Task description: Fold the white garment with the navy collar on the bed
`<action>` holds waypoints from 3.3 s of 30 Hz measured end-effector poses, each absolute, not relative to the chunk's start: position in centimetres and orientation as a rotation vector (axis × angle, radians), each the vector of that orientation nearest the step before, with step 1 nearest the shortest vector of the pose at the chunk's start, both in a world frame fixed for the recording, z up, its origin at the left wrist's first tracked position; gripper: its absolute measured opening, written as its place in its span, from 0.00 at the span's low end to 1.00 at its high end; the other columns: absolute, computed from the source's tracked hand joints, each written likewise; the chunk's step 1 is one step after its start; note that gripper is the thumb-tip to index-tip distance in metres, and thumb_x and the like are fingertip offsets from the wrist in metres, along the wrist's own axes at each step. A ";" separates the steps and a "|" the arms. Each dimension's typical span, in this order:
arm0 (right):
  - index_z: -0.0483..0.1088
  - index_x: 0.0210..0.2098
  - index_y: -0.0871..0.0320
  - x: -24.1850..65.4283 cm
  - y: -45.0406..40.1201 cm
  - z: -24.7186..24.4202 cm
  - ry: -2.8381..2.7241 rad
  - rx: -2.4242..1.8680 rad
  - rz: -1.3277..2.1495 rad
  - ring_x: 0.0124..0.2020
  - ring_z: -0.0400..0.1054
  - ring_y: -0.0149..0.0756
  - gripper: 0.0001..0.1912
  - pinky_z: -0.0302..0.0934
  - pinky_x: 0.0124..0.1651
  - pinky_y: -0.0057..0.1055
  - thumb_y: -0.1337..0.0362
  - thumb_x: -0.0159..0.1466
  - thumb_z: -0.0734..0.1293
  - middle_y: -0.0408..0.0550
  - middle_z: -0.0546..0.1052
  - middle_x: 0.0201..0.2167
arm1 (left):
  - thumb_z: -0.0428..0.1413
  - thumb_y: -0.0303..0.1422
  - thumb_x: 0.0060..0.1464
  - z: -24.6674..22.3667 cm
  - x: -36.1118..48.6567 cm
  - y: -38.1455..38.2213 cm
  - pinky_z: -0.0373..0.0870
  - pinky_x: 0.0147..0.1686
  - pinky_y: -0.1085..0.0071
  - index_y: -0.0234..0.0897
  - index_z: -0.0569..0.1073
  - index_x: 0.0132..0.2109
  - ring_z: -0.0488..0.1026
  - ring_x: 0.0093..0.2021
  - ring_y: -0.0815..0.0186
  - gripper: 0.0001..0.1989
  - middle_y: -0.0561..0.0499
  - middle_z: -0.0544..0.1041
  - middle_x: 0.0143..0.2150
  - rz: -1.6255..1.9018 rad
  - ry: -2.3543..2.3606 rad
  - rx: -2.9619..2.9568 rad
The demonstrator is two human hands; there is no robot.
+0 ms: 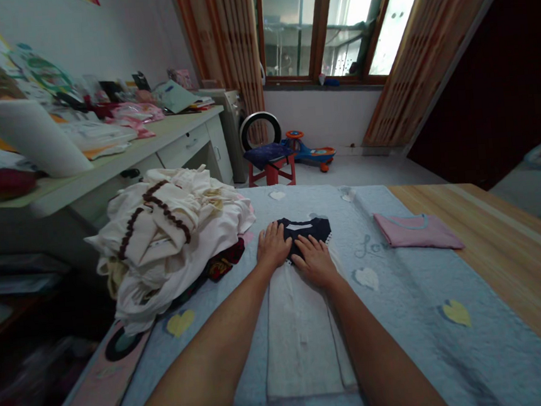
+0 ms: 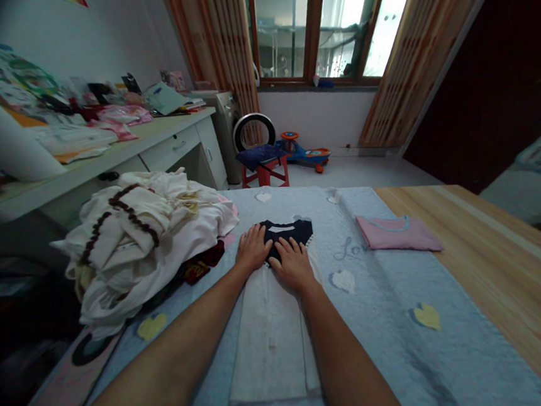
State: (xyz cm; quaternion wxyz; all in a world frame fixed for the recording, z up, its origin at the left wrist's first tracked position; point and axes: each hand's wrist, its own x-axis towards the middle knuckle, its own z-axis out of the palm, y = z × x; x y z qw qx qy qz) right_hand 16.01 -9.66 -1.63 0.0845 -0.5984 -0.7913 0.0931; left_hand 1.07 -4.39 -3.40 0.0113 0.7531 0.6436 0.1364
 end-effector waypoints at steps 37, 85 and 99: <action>0.64 0.64 0.55 16.5 -9.0 -2.7 -2.242 -1.667 0.367 0.70 0.47 0.48 0.26 0.39 0.69 0.51 0.66 0.66 0.60 0.48 0.60 0.69 | 0.57 0.27 0.55 -2.2 0.5 -12.7 0.64 0.47 0.61 0.40 0.70 0.41 0.68 0.47 0.58 0.07 0.50 0.73 0.43 0.763 1.689 2.383; 0.76 0.35 0.54 17.9 -8.9 -2.6 -2.196 -1.408 0.447 0.67 0.53 0.49 0.13 0.46 0.66 0.51 0.72 0.53 0.64 0.51 0.70 0.59 | 0.53 0.20 0.52 -2.8 -0.6 -12.0 0.67 0.53 0.62 0.39 0.72 0.39 0.70 0.50 0.60 0.11 0.49 0.73 0.46 0.932 1.515 2.283; 0.63 0.56 0.60 18.9 -8.4 -3.3 -2.143 -1.364 0.505 0.63 0.56 0.46 0.32 0.48 0.67 0.43 0.66 0.50 0.65 0.57 0.66 0.58 | 0.53 0.19 0.51 -2.7 -1.3 -12.4 0.64 0.61 0.57 0.39 0.75 0.50 0.70 0.56 0.59 0.21 0.47 0.76 0.54 0.797 1.265 2.493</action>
